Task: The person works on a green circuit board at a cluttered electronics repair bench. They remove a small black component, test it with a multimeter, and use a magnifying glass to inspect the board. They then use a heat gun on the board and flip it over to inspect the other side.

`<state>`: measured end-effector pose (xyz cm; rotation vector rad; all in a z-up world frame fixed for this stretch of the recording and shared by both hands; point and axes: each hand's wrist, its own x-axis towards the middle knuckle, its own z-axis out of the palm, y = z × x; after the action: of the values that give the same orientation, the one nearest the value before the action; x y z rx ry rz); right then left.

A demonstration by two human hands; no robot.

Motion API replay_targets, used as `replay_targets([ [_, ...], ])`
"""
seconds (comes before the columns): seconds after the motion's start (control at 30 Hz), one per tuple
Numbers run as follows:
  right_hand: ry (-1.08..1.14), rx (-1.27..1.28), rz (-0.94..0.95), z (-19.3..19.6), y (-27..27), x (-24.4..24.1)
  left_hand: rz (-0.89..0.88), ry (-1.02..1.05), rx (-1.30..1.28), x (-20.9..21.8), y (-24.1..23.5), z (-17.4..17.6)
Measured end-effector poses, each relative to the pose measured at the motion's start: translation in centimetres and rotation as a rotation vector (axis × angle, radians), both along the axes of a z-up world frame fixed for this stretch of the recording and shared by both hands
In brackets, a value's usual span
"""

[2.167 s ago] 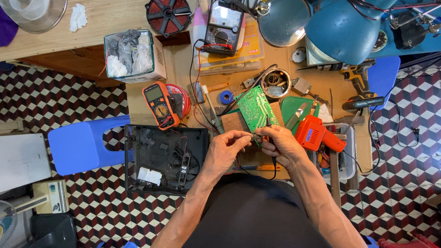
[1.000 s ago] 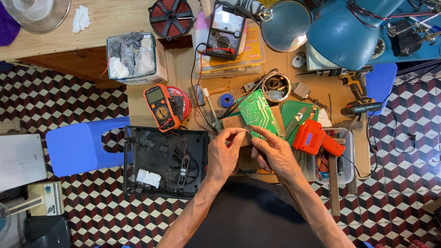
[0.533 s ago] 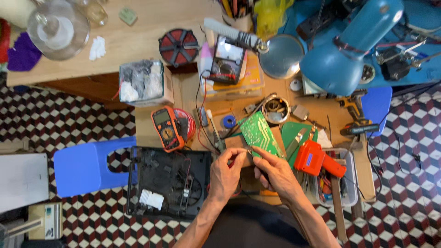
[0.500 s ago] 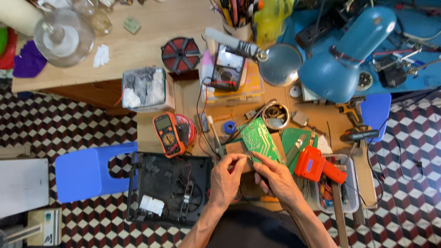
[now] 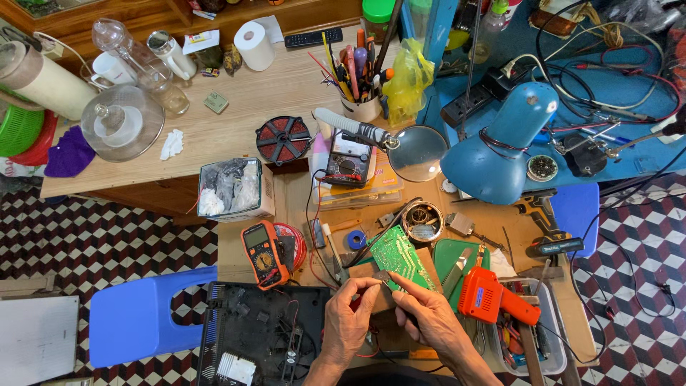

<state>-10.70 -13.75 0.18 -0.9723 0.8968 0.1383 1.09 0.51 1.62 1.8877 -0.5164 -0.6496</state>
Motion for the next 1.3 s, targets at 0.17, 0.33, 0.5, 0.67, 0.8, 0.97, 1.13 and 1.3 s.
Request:
replay_targets([
  [0.17, 0.01, -0.01, 0.028, 0.1, -0.2, 0.1, 0.022, 0.012, -0.026, 0.0, 0.1, 0.1],
  [0.33, -0.025, -0.007, 0.029, 0.0, -0.1, 0.2, 0.025, -0.002, -0.011, 0.0, 0.2, 0.0],
  [0.5, -0.025, -0.019, 0.03, -0.1, 0.0, 0.1, 0.017, -0.016, -0.025, 0.0, 0.4, -0.1],
  [0.67, -0.009, -0.015, 0.034, 0.1, 0.0, 0.0, 0.018, -0.024, -0.037, 0.0, 0.4, -0.3],
  [0.8, -0.037, -0.002, 0.034, 0.3, 0.0, 0.0, 0.004, -0.013, -0.023, 0.0, 0.5, -0.7],
  [0.97, -0.008, -0.012, 0.053, 0.7, -0.1, 0.1, 0.033, 0.018, -0.057, 0.0, 0.8, -0.7],
  [1.13, -0.006, -0.032, 0.08, 0.9, 0.0, 0.4, 0.059, -0.009, -0.091, 0.1, 1.2, -0.7],
  [1.3, 0.002, -0.042, 0.086, 0.8, 0.2, 0.9, 0.066, -0.064, -0.133, 0.4, 1.8, -0.8],
])
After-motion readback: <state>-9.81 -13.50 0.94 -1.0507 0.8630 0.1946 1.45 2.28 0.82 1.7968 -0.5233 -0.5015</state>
